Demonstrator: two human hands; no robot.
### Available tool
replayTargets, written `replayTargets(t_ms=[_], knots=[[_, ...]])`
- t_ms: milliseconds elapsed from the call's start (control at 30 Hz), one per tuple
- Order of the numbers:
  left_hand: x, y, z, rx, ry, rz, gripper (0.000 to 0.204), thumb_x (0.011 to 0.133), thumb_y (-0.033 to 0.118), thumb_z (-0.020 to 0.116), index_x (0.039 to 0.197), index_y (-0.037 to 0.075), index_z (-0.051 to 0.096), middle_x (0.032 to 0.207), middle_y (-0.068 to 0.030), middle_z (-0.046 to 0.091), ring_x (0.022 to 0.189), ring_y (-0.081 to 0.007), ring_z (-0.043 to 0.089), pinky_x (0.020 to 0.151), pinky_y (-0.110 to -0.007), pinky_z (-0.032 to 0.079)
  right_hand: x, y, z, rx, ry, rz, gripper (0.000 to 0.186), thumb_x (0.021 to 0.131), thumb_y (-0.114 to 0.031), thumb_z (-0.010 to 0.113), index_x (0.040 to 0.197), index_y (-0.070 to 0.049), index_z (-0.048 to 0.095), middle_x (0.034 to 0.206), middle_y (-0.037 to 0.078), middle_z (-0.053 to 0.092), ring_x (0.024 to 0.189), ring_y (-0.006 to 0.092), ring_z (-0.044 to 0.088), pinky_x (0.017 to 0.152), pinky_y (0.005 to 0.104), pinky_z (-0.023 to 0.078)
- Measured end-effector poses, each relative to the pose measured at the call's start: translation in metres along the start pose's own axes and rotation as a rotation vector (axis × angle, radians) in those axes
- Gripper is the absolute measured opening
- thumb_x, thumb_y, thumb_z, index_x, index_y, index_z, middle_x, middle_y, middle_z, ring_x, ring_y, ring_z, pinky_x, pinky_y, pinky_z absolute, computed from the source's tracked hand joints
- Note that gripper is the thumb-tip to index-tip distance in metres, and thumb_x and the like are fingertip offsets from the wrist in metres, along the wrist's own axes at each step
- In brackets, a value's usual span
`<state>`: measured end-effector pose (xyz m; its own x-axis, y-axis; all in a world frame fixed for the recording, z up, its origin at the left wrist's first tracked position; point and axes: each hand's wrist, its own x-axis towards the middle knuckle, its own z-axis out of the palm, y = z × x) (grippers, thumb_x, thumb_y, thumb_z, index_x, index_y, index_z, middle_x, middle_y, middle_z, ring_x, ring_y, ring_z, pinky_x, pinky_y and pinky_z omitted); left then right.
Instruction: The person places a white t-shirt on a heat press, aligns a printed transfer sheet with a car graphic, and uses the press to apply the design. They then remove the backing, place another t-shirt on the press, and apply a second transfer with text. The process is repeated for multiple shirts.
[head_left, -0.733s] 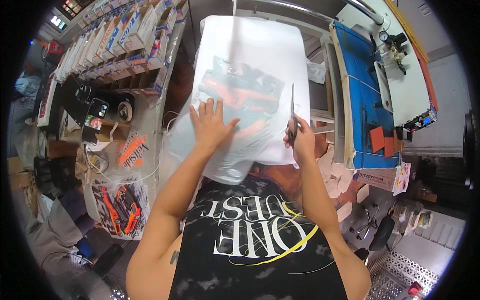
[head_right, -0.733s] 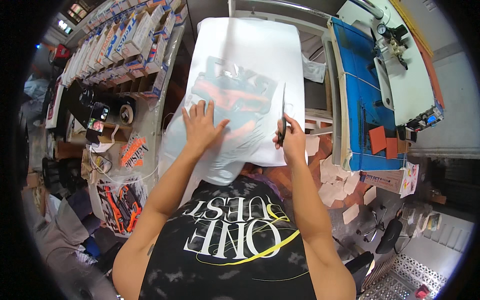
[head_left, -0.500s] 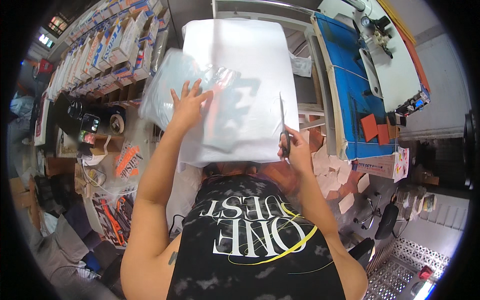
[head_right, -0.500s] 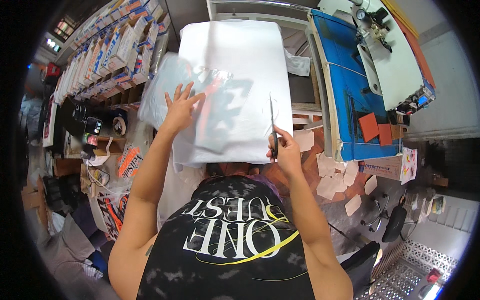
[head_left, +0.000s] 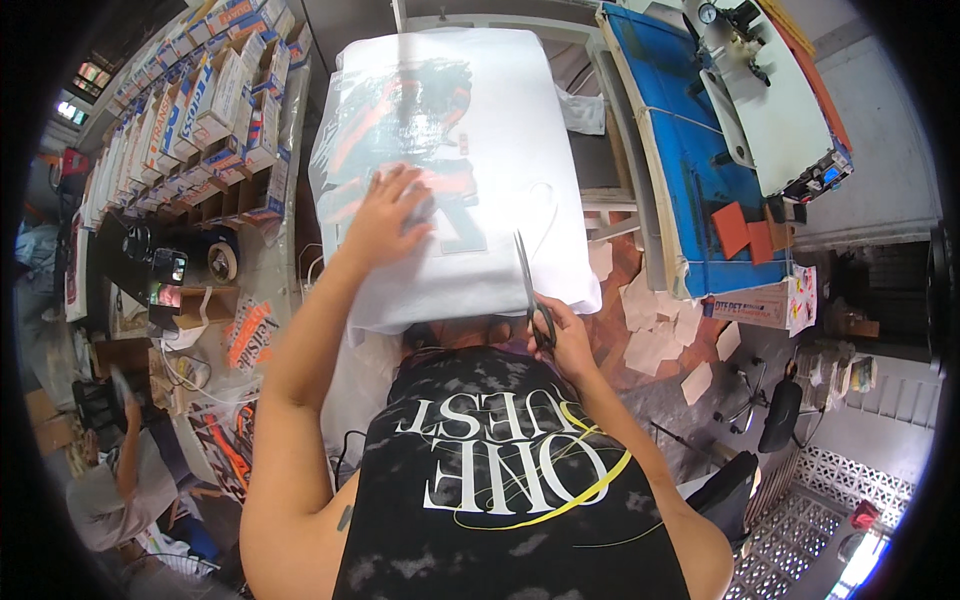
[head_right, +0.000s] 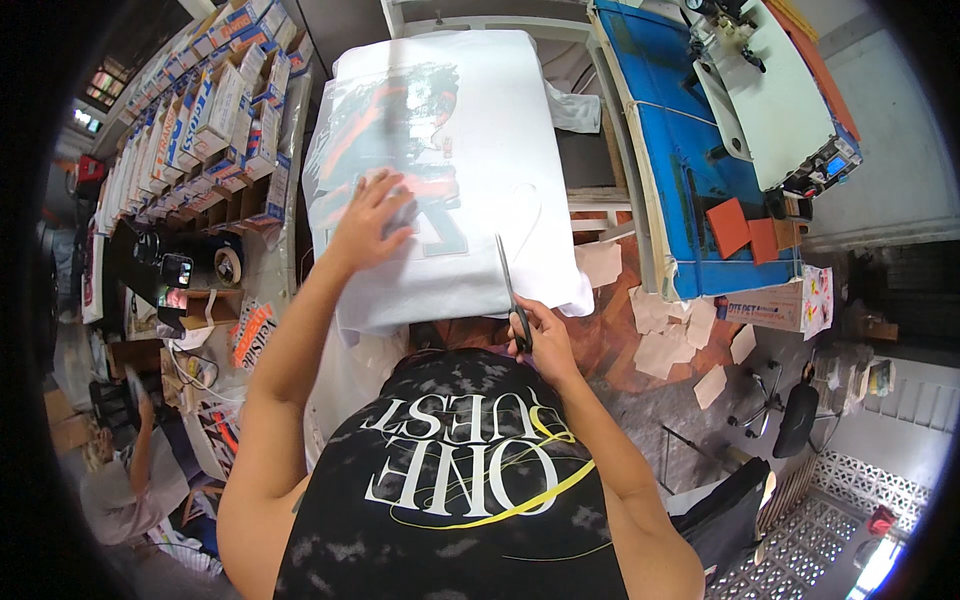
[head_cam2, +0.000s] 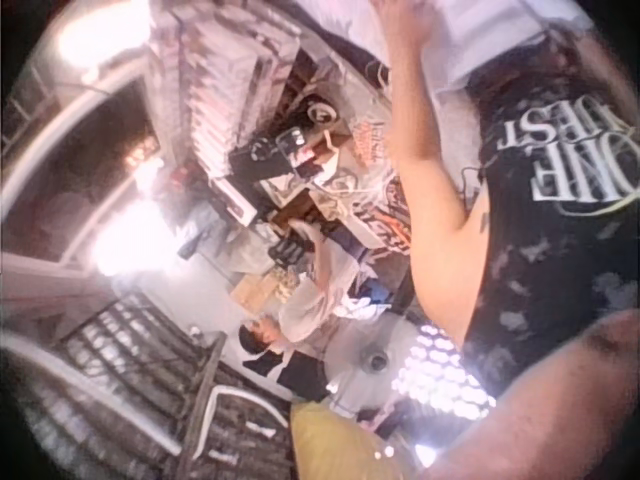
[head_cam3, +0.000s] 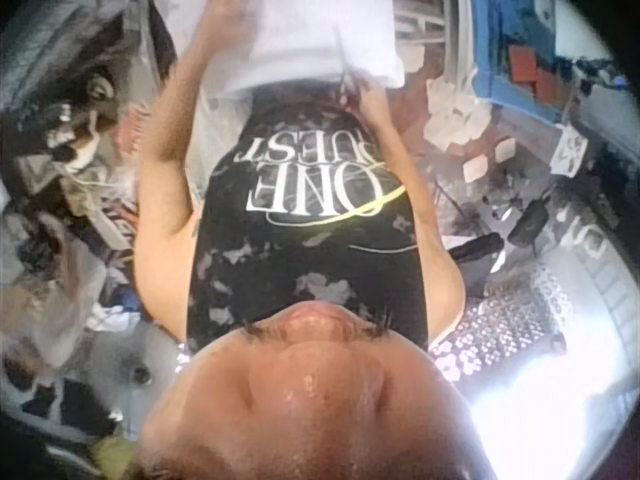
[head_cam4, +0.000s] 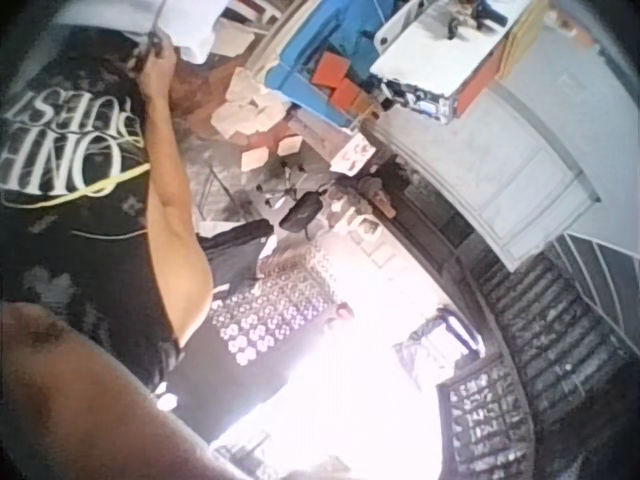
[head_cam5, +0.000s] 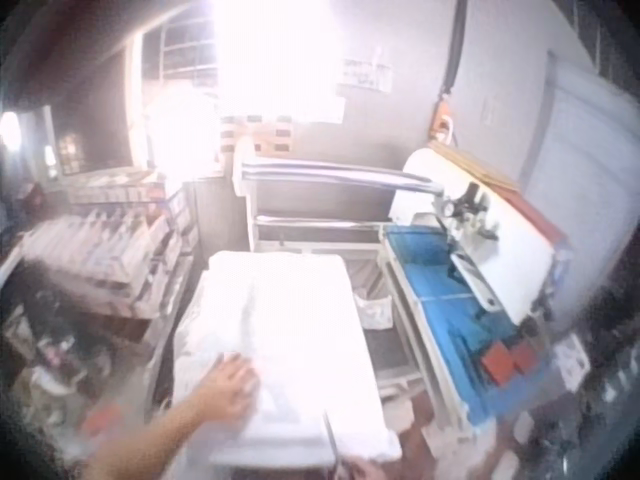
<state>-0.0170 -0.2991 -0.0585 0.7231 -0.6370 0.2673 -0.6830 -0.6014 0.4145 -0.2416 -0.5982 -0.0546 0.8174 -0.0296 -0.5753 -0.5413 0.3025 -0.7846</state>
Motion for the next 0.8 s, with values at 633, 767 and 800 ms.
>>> replayTargets(t_ms=[633, 767, 800], knots=[[0.08, 0.141, 0.105, 0.001, 0.064, 0.032, 0.036, 0.085, 0.022, 0.068, 0.117, 0.006, 0.067, 0.118, -0.0144, 0.061, 0.11, -0.0336, 0.056, 0.095, -0.049, 0.045, -0.028, -0.238, -0.053, -0.658, 0.413, -1.058, 0.039, 0.093, 0.013, 0.056, 0.128, -0.001, 0.064, 0.102, 0.009, 0.068, 0.084, 0.0158, 0.069, 0.076, 0.0281, 0.057], [0.062, 0.135, 0.11, -0.102, 0.127, 0.109, 0.02, 0.08, 0.01, 0.061, 0.097, 0.005, 0.068, 0.102, -0.0113, 0.063, 0.099, -0.0305, 0.058, 0.09, -0.04, 0.048, -0.051, -0.386, -0.115, -1.015, 0.693, -1.172, 0.029, 0.102, -0.008, 0.058, 0.131, -0.006, 0.065, 0.1, 0.004, 0.073, 0.079, 0.0093, 0.061, 0.074, 0.0247, 0.05], [0.053, 0.136, 0.107, -0.114, 0.153, 0.117, 0.017, 0.079, 0.009, 0.059, 0.093, 0.004, 0.067, 0.099, -0.0108, 0.063, 0.097, -0.0299, 0.058, 0.089, -0.038, 0.048, -0.051, -0.424, -0.138, -1.172, 0.79, -1.149, 0.03, 0.102, -0.012, 0.059, 0.131, -0.008, 0.065, 0.099, 0.004, 0.072, 0.078, 0.0092, 0.06, 0.073, 0.0247, 0.049]])
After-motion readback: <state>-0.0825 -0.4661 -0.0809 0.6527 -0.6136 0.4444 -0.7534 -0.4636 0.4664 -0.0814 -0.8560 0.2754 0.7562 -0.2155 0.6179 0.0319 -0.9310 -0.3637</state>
